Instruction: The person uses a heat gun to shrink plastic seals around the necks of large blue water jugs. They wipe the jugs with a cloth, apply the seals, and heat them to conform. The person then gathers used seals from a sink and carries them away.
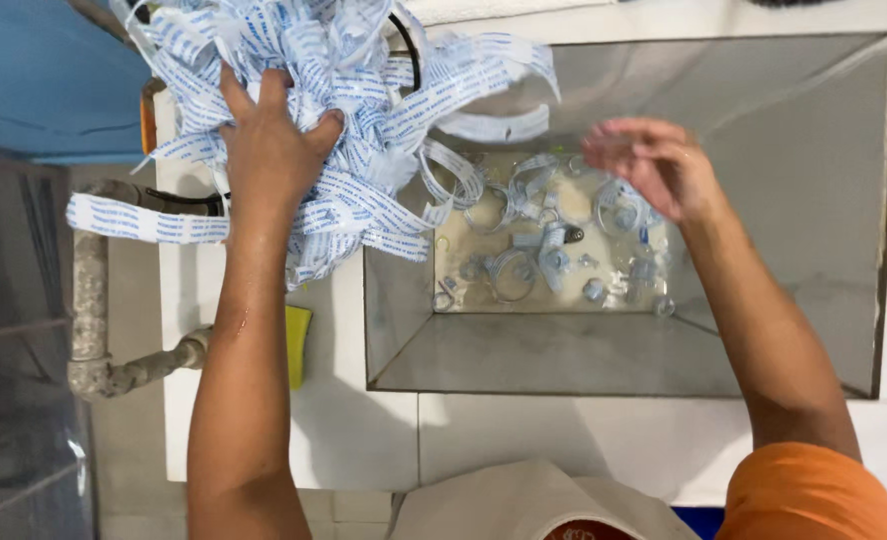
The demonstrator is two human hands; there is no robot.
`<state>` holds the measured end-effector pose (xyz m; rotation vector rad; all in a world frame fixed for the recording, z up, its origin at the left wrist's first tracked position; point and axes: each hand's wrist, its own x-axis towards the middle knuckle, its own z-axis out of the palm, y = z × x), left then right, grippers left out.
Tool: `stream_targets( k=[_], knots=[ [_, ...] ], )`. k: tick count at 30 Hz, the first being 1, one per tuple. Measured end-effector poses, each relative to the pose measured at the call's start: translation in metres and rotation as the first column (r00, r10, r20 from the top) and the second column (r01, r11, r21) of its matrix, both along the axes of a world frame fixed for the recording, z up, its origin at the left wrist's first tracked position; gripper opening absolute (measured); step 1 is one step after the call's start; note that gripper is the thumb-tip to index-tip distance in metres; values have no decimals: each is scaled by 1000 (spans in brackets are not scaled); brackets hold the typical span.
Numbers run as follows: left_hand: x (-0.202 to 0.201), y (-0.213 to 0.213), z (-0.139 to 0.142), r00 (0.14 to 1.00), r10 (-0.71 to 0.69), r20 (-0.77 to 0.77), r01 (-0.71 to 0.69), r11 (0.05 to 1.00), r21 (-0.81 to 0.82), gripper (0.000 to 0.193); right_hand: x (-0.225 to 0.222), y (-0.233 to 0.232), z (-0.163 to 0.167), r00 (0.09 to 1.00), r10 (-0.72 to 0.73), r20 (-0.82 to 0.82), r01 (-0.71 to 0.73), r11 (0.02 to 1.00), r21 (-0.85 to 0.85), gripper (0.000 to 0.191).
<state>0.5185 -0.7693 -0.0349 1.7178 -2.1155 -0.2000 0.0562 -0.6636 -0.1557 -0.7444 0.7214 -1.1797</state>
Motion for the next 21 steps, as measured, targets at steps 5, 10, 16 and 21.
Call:
stream_targets(
  k=[5, 10, 16, 21],
  knots=[
    [-5, 4, 12, 992, 123, 6, -123, 984, 126, 67, -34, 39, -149, 870, 199, -451, 241, 625, 742, 65],
    [-8, 5, 17, 986, 158, 49, -163, 978, 132, 67, -38, 42, -228, 659, 397, -639, 435, 492, 754, 62],
    [-9, 12, 19, 985, 153, 74, -161, 982, 104, 67, -7, -74, -269, 349, 393, -850, 568, 633, 526, 60],
    [-10, 21, 22, 987, 154, 37, -158, 980, 119, 63, 95, -120, -289, 276, 401, -873, 415, 770, 485, 58]
  ],
)
